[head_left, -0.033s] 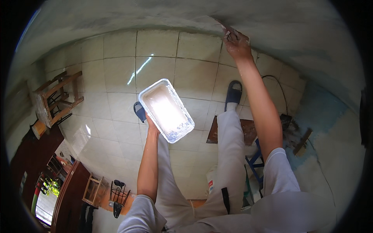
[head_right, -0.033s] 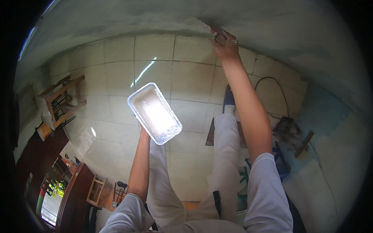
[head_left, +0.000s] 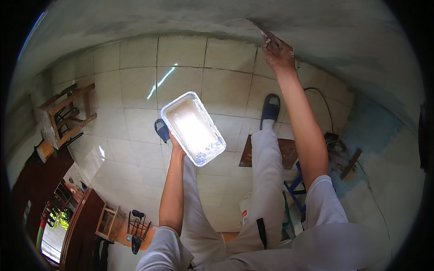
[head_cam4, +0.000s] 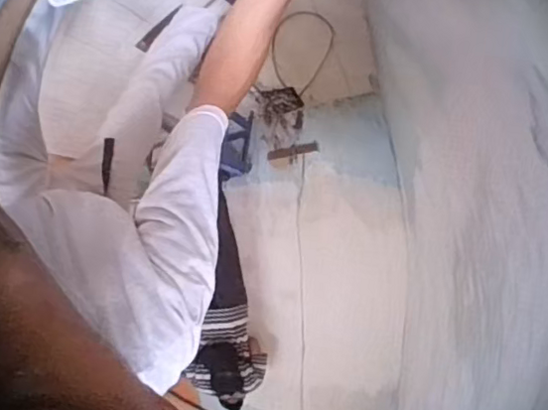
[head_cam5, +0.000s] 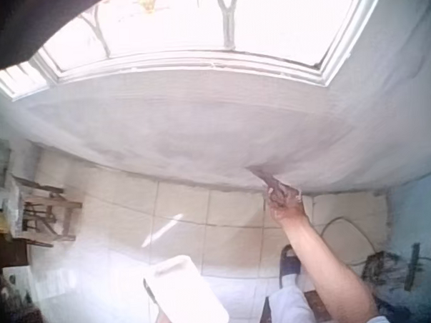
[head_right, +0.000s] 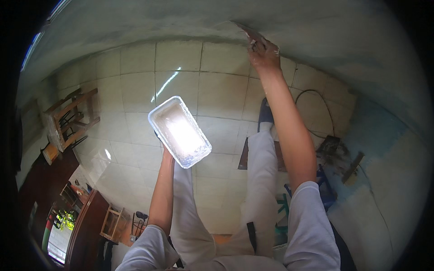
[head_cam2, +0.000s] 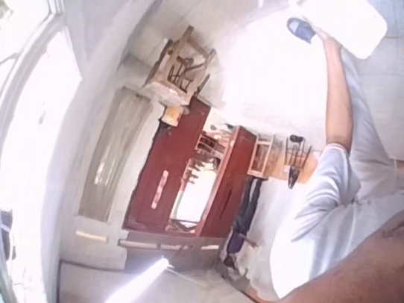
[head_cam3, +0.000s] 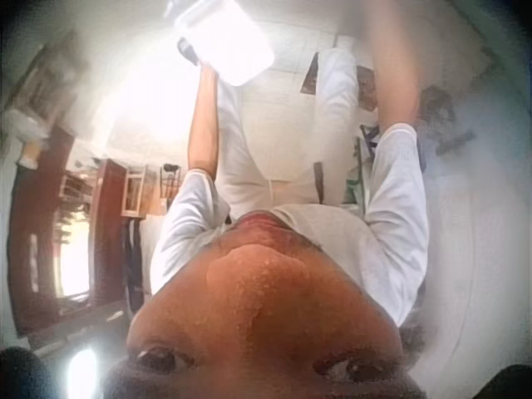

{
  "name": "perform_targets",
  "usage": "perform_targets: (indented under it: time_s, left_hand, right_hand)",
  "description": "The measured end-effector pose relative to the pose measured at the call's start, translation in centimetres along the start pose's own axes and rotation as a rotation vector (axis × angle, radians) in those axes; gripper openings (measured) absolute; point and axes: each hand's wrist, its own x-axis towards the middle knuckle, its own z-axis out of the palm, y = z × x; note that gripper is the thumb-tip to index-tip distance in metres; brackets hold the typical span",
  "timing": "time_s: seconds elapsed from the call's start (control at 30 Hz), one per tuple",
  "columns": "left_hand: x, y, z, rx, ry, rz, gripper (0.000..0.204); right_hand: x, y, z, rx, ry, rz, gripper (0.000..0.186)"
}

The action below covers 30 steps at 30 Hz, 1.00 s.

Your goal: The person applies white plaster to a concrete wall using a hand-held scraper, frequently dipping the scraper into a white plastic container to reload it.

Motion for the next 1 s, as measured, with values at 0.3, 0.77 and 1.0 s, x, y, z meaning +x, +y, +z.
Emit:
perform_targets:
  time_s: [0.3, 0.77, 1.0]
  left_hand:
    - [0.7, -0.1, 0.0, 0.010, -0.006, 0.021, 0.067]
    - [-0.6, 1.0, 0.3, 0.055, 0.055, 0.062, 0.069]
    - [-1.5, 0.9, 4.7, 0.090, 0.095, 0.118, 0.070]
  right_hand:
    - [-3.0, 1.7, -6.1, 0.121, 0.319, -0.083, 0.025]
    - [-0.2, -1.3, 2.2, 0.137, 0.286, -0.045, 0.025]
    - [-18.4, -1.6, 1.9, -0.154, 0.011, -0.135, 0.028]
